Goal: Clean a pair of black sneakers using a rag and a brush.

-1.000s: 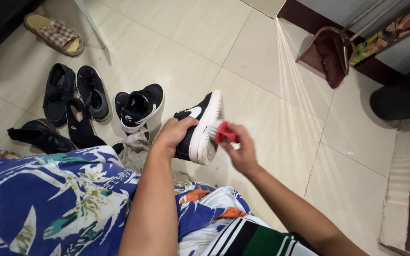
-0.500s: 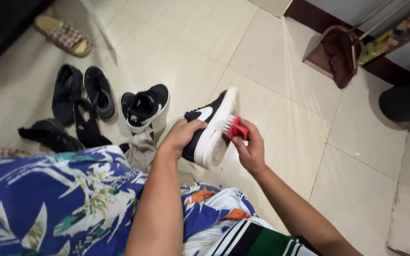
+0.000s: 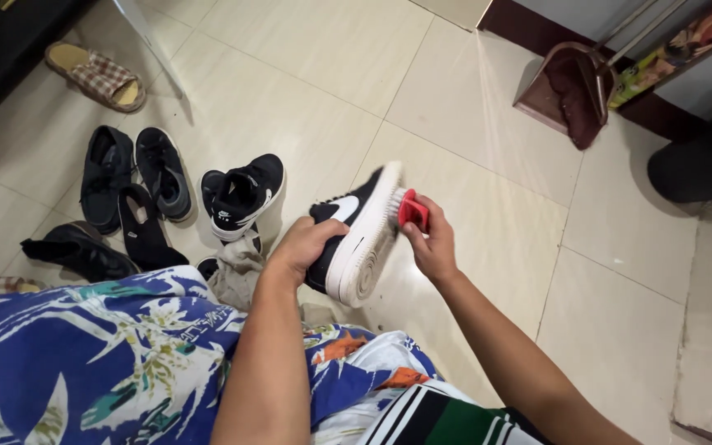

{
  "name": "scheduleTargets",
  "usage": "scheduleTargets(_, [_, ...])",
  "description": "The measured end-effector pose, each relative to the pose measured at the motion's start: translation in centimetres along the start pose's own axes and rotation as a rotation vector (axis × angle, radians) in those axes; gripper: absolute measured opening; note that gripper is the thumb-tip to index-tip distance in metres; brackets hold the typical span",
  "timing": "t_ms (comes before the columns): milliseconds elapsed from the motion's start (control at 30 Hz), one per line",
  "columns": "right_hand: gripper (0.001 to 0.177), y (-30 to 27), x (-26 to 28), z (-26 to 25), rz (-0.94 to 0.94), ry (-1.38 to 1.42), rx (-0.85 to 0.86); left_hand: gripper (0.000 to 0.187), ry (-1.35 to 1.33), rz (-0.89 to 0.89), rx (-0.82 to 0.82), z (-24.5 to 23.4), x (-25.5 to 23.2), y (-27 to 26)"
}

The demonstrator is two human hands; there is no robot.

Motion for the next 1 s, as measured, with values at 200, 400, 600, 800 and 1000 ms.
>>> scheduleTargets(200, [0.044,0.6,-6.0,-1.5,0.385,-0.592,0.046,0.050,0.048,0.037,-0.044,-0.6,-0.1,-0.4])
scheduleTargets(400, [0.038,5.0,-2.0,-1.5,0.170,-0.142,-0.316,0.048,0.071,0.106,-0.052,0.1,-0.4,0.3])
scheduleTargets(600, [0.040,1.4,-9.0,1.7,0.364,-0.259,-0.146,0.047,0.199,0.200,-0.092,0.4,0.2,1.6])
scheduleTargets(800, [0.062,-8.3,-19.2,-0.3,0.748,-0.959,0.897,0.055,0.328,0.305,-0.449,-1.6,0.7,3.6])
scheduleTargets(1000, [0.060,-6.6,-16.7,5.4,0.869,-0.990,0.817,0.057,0.194,0.293,-0.616,-1.0,-0.1,3.4])
Point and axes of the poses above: each hand's wrist, its own y-axis towards the middle knuckle, its own z-axis out of the palm, x = y × z, the point moved 1 cm from there along y, towards the middle knuckle, and after that the axes turned 8 degrees about y, right-handed, at the moved point
